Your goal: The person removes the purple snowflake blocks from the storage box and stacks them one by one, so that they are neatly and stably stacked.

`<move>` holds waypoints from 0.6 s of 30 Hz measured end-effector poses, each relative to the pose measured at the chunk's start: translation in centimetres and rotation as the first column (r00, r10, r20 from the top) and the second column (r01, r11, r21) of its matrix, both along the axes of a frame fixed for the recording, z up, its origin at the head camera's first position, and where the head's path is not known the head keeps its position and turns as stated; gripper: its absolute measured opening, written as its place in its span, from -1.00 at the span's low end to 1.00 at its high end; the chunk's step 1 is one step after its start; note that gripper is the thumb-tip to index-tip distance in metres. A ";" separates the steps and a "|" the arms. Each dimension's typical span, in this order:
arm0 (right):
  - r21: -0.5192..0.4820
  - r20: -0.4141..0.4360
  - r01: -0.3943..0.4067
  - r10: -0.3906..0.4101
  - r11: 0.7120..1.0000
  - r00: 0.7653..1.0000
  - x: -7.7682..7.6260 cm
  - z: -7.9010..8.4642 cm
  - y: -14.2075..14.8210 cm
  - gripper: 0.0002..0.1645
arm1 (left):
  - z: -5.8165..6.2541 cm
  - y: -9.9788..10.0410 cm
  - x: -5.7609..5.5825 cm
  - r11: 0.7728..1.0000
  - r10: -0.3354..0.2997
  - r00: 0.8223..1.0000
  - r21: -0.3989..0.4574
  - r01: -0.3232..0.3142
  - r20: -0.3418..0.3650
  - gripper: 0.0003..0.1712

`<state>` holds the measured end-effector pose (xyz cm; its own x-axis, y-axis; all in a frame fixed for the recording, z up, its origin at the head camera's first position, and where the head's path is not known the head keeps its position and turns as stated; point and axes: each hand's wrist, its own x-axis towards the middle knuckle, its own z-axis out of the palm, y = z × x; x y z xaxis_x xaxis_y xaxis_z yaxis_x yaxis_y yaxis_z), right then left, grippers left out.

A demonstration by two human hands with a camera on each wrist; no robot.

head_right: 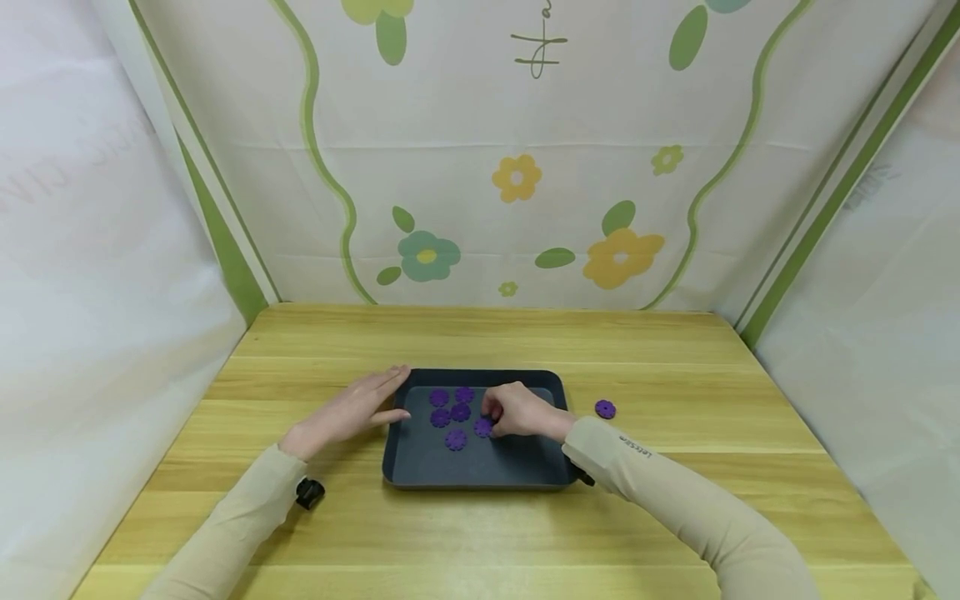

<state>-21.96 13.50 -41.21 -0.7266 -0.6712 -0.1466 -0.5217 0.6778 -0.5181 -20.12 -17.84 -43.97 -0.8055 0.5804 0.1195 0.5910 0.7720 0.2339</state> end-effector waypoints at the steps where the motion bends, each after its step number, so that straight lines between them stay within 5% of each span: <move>1: 0.004 -0.002 -0.003 0.003 1.000 1.000 0.0 0.0 0.0 -0.68 | 0.0 0.0 0.0 1.000 0.001 1.000 0.001 -0.001 0.001 -0.11; 18: 0.074 -0.042 -0.011 0.014 0.997 0.999 -0.4 -0.1 -0.7 -0.72 | -0.4 -0.1 -0.2 1.000 0.005 1.000 0.006 -0.005 -0.005 -0.09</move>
